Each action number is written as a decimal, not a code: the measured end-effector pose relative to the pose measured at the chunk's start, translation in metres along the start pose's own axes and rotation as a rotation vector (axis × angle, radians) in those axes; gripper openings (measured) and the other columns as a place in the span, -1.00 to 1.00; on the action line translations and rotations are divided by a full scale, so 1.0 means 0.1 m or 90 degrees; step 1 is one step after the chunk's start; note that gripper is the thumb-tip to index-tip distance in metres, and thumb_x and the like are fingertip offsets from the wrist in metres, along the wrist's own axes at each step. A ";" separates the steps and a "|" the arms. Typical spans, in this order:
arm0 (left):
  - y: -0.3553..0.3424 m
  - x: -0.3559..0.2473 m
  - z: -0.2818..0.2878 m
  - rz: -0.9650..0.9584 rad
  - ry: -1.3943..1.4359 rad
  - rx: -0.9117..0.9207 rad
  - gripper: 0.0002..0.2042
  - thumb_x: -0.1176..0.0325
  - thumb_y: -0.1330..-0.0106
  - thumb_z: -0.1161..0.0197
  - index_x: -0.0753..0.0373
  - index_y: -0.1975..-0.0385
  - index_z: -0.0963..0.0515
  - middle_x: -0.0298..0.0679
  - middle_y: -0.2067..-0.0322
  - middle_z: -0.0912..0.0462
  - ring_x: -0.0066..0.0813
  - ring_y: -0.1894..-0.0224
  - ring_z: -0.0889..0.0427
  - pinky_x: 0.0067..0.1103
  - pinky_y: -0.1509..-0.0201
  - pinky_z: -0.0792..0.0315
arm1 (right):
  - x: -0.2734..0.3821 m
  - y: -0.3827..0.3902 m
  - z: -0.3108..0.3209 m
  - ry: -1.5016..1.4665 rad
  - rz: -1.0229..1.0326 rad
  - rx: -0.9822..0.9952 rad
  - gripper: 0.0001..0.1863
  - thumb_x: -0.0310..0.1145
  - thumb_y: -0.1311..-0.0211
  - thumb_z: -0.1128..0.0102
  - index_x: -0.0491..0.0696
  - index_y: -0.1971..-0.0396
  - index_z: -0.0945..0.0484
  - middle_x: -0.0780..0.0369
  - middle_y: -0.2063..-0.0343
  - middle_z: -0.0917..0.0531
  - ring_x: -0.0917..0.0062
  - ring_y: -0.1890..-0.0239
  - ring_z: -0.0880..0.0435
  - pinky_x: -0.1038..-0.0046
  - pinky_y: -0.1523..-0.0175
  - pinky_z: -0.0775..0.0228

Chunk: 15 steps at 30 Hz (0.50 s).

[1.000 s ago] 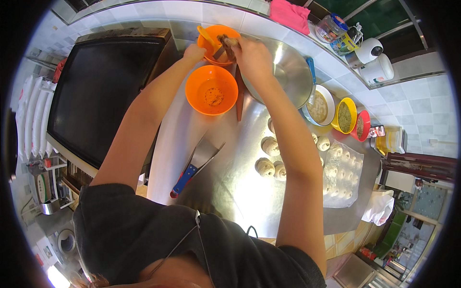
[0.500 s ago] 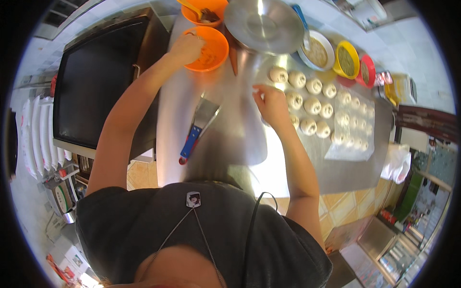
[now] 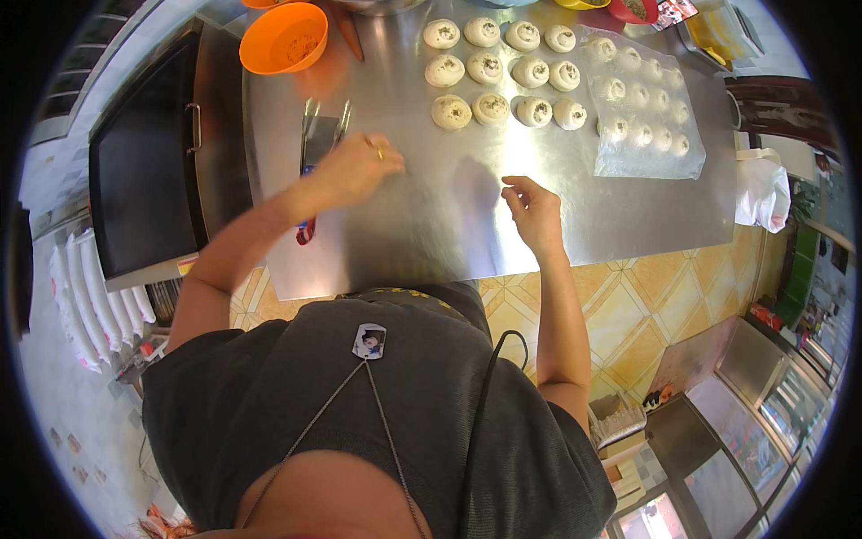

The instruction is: The person cleans a flat-top grill with a cloth and liquid from a bowl, then rolls out dough balls into flat circles using a rolling pin. The flattened dough is placed onto the hot grill to cook.

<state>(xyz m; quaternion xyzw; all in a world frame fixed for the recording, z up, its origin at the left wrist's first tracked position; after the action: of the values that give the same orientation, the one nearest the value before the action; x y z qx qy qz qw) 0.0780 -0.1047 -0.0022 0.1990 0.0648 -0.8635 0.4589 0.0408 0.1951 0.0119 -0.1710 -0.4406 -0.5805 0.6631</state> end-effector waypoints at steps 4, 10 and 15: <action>0.21 -0.11 -0.81 0.255 -0.056 -0.089 -0.41 0.16 -0.29 -0.15 0.34 -0.27 -0.31 0.15 -0.31 -0.25 -0.01 -0.37 -0.21 -0.22 -0.42 -0.06 | -0.32 0.10 0.10 -0.009 0.021 0.037 -0.79 -0.44 -0.25 -0.22 -0.14 0.14 -0.65 0.23 0.58 -0.65 0.67 0.65 -0.50 0.55 0.48 -0.38; -0.39 -0.75 -1.40 0.346 -0.037 -0.131 -0.13 -0.07 -0.24 -0.18 0.50 -0.35 -0.06 0.12 -0.42 -0.01 -0.03 -0.46 0.00 -0.22 -0.46 0.03 | -0.60 0.09 0.28 -0.002 0.069 0.120 -0.79 -0.42 -0.26 -0.23 -0.15 0.15 -0.65 0.26 0.68 -0.58 0.66 0.67 -0.48 0.55 0.49 -0.36; -0.10 -1.16 -1.66 0.373 -0.035 -0.157 -0.17 -0.05 -0.24 -0.19 0.41 -0.36 -0.11 0.10 -0.40 -0.05 -0.01 -0.43 -0.08 -0.18 -0.44 0.00 | -0.61 0.00 0.34 0.015 0.115 0.196 -0.79 -0.44 -0.26 -0.22 -0.16 0.14 -0.64 0.27 0.69 -0.56 0.66 0.67 -0.47 0.54 0.50 -0.34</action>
<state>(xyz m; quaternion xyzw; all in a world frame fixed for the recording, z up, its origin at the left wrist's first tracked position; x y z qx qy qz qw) 0.1755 0.0389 -0.1074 0.1288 0.0967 -0.6852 0.7104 0.0315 0.2586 -0.0169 -0.0994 -0.4996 -0.4464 0.7357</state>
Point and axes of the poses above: each hand's wrist, its own y-axis away from the middle knuckle, its own z-axis out of the back of the hand, x = y × z, the point moved 4 cm from there along -y, towards the middle knuckle
